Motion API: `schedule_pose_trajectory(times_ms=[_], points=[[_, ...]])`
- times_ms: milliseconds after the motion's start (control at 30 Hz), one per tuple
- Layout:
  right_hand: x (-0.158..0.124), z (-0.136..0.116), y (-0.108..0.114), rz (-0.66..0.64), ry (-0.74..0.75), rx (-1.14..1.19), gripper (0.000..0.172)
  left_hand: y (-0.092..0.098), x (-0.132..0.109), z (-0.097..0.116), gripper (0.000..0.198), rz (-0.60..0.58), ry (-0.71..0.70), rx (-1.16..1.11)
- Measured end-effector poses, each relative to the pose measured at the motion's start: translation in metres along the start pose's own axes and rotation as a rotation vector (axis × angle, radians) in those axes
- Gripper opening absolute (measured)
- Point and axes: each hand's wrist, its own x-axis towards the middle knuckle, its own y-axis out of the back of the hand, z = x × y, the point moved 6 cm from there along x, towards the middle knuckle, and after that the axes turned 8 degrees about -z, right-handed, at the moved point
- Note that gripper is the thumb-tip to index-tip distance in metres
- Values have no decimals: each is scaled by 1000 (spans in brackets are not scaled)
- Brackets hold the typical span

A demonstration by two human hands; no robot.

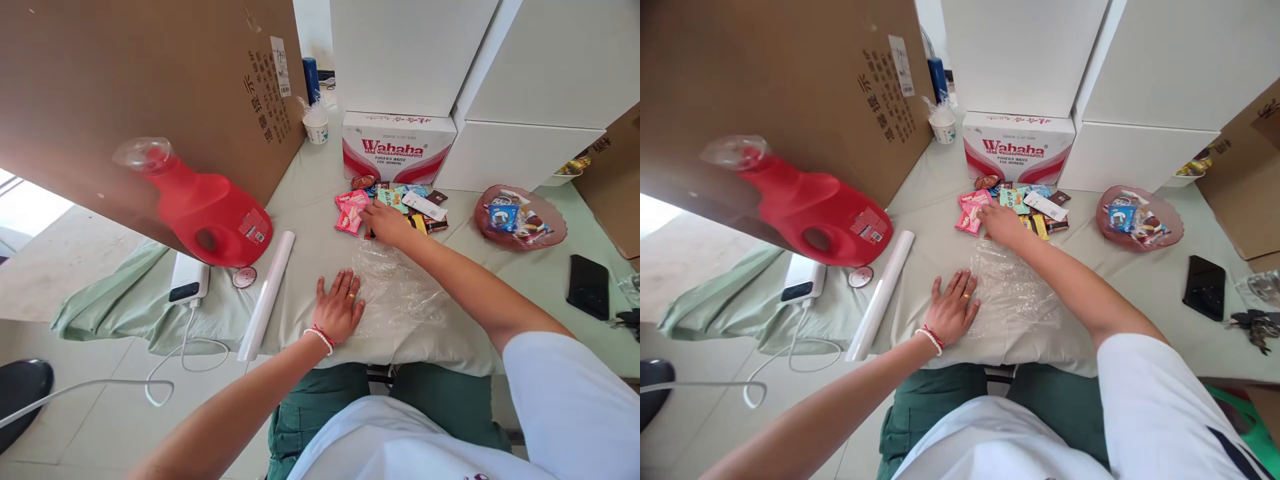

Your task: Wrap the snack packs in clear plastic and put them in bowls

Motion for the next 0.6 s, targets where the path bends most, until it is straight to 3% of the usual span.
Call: schedule_pose_trajectory(times_ms=[100, 233, 300, 433, 600], points=[[60, -20, -7, -137, 220, -69, 61, 1, -1, -1, 60, 10, -3, -2], [104, -13, -25, -406, 269, -118, 72, 3, -1, -2, 59, 12, 1, -27], [118, -2, -20, -393, 247, -82, 69, 4, -1, -2, 60, 5, -4, -45], [140, 31, -1, -247, 83, 22, 73, 6, -1, -3, 61, -4, -10, -76], [156, 61, 7, -165, -37, 365, 62, 7, -2, -4, 60, 1, 1, -82]])
